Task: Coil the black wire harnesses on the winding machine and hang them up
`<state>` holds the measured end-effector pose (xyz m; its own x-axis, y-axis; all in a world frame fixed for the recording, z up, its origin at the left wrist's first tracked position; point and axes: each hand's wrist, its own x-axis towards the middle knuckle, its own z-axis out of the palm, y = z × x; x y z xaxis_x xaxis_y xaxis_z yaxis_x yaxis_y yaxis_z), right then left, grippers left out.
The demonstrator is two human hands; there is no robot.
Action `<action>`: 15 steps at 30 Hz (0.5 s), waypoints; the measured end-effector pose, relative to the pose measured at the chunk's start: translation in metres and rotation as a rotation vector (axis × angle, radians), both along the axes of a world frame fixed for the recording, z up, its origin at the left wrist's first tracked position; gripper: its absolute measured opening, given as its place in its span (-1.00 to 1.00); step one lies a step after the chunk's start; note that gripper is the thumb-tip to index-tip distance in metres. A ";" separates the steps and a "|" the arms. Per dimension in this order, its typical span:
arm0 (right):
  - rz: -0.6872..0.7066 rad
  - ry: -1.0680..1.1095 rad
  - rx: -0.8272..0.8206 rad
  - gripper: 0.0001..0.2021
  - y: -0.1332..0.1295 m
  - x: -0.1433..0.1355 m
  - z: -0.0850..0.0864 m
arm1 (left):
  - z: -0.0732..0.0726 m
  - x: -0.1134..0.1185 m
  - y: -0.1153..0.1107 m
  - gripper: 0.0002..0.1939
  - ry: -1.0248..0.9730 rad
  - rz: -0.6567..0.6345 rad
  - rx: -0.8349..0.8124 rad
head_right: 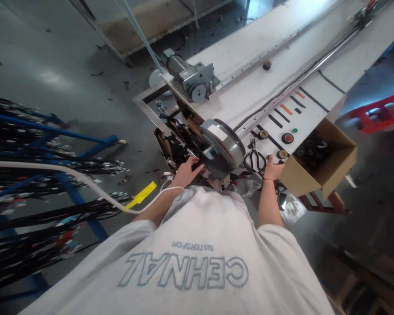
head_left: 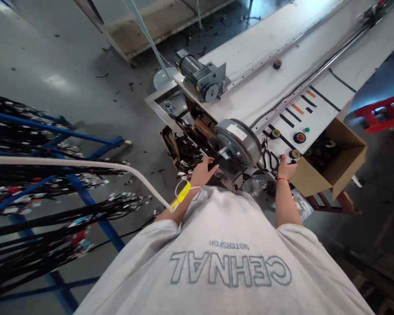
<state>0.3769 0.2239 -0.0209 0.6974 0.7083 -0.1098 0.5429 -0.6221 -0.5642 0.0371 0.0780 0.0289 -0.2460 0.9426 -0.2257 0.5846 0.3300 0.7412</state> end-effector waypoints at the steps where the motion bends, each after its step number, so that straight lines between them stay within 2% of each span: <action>1: -0.006 -0.005 -0.004 -0.29 0.000 0.000 0.000 | 0.000 0.000 0.000 -0.66 0.051 0.000 -0.009; 4: -0.007 -0.014 0.006 -0.28 0.000 0.000 -0.002 | -0.001 0.002 -0.002 -0.67 0.137 0.034 0.002; 6: -0.002 -0.016 0.022 -0.26 0.000 0.000 -0.004 | -0.001 0.006 -0.003 -0.66 0.072 0.031 0.030; 8: -0.004 -0.016 0.017 -0.23 -0.001 0.000 -0.003 | -0.001 0.011 -0.004 -0.57 -0.115 -0.005 0.032; 10: -0.011 -0.013 -0.006 -0.21 -0.001 0.000 -0.001 | -0.002 0.017 -0.002 -0.44 -0.400 0.011 -0.009; 13: -0.005 -0.007 -0.017 -0.22 -0.001 -0.003 0.004 | -0.004 0.023 0.003 -0.35 -0.807 0.163 -0.091; 15: 0.006 -0.004 -0.004 -0.23 -0.001 -0.005 0.005 | -0.006 0.024 0.007 -0.34 -0.960 0.218 -0.120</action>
